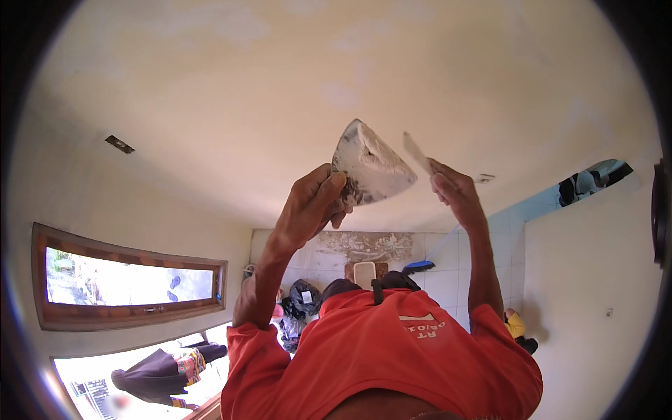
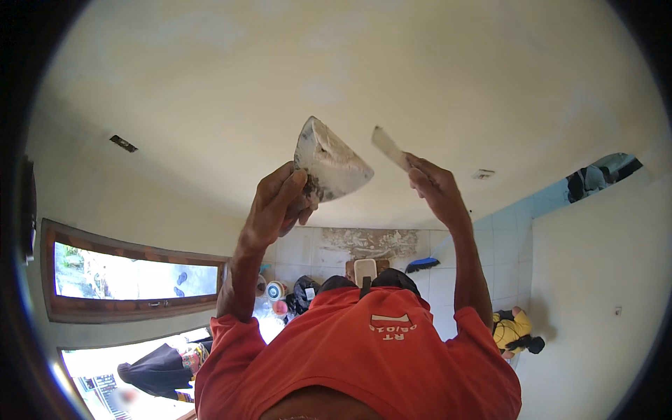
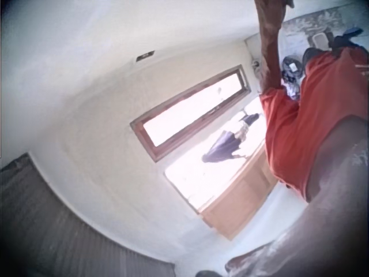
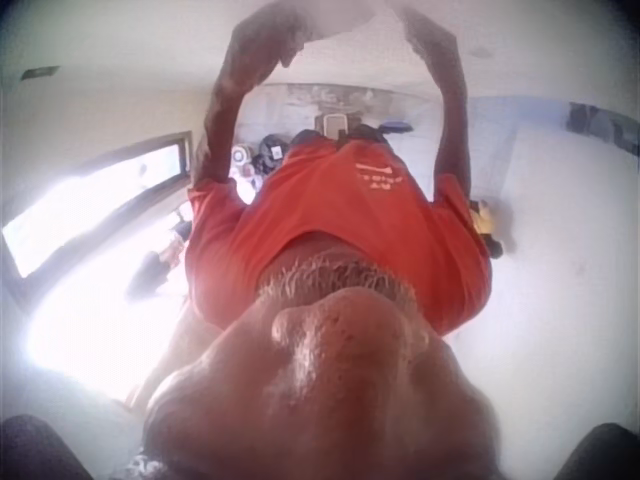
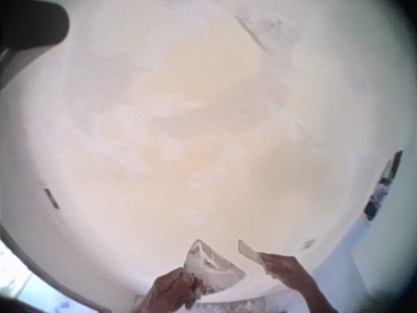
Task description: The person uses two putty knives to apply and smooth plaster onto a cracked ceiling, then sits on the floor to mix more plaster in a small container using a knife.
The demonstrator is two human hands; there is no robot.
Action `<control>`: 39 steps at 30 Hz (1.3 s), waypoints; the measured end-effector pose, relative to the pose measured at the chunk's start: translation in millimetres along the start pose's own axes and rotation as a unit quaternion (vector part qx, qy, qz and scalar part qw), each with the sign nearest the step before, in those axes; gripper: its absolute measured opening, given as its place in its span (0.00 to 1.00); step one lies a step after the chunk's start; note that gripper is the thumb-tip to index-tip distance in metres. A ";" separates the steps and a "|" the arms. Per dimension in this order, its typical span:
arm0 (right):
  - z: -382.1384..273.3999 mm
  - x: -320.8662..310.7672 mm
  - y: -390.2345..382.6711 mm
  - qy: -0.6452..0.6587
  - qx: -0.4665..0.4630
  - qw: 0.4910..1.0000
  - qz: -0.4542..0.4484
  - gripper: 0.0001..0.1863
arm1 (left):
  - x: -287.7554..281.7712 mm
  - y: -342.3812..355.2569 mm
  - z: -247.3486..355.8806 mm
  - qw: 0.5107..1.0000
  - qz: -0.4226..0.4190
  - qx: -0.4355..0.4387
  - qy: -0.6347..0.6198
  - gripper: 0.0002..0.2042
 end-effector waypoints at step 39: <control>-68.8 35.8 -39.9 -0.004 0.054 0.998 0.006 0.13 | 10.9 21.1 -56.1 0.825 0.185 0.183 0.502 0.28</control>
Point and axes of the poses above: each hand's wrist, its own y-axis towards the middle knuckle, its own x-axis out of the palm, z = x × y, the point moved 6 cm from there along y, towards the middle knuckle, and after that the axes turned 15 degrees about y, right-handed, at the moved point
